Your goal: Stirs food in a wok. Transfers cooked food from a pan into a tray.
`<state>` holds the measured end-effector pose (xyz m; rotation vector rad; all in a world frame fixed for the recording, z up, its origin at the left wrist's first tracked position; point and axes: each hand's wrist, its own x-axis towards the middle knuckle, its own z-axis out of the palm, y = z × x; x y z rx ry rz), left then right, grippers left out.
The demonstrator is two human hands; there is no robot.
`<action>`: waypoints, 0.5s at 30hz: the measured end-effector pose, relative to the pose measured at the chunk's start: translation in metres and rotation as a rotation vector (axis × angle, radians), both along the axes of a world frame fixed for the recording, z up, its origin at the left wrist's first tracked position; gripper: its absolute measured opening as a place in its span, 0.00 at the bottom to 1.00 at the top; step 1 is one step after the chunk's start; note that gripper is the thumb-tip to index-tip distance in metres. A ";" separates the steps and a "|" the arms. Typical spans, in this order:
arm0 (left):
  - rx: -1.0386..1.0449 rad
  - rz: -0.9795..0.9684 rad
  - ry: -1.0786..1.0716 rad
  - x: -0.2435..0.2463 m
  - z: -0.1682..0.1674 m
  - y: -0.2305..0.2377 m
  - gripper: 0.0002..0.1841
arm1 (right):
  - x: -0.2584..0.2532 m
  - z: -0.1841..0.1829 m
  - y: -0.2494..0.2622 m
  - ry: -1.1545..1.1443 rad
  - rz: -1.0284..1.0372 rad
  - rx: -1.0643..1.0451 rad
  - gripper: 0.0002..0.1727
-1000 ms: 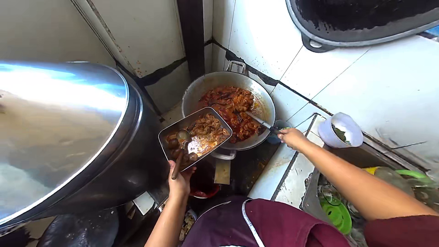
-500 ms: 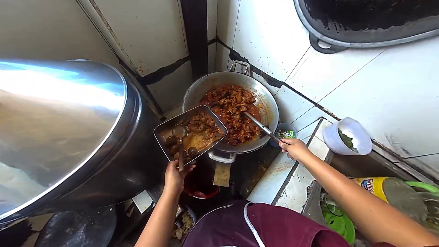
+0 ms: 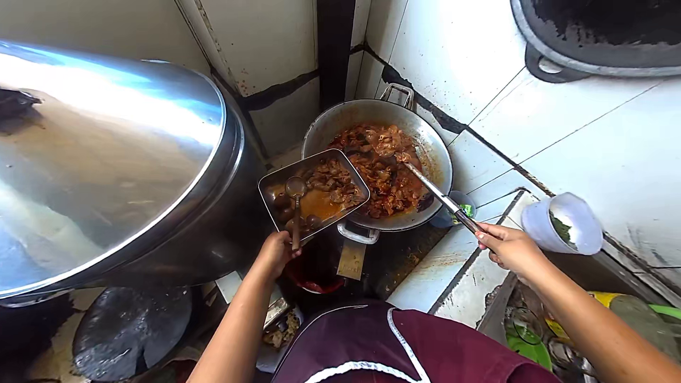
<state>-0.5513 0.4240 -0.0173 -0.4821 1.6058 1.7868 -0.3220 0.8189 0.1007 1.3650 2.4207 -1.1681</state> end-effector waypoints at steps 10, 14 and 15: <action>0.051 -0.037 -0.060 0.000 0.004 0.002 0.11 | 0.016 0.002 -0.011 -0.037 0.003 -0.042 0.18; 0.043 -0.108 -0.042 0.002 0.011 -0.002 0.10 | 0.031 0.015 -0.019 -0.012 0.047 0.025 0.19; 0.013 -0.137 -0.025 0.002 0.013 -0.004 0.10 | 0.036 0.021 -0.023 0.004 0.071 0.051 0.19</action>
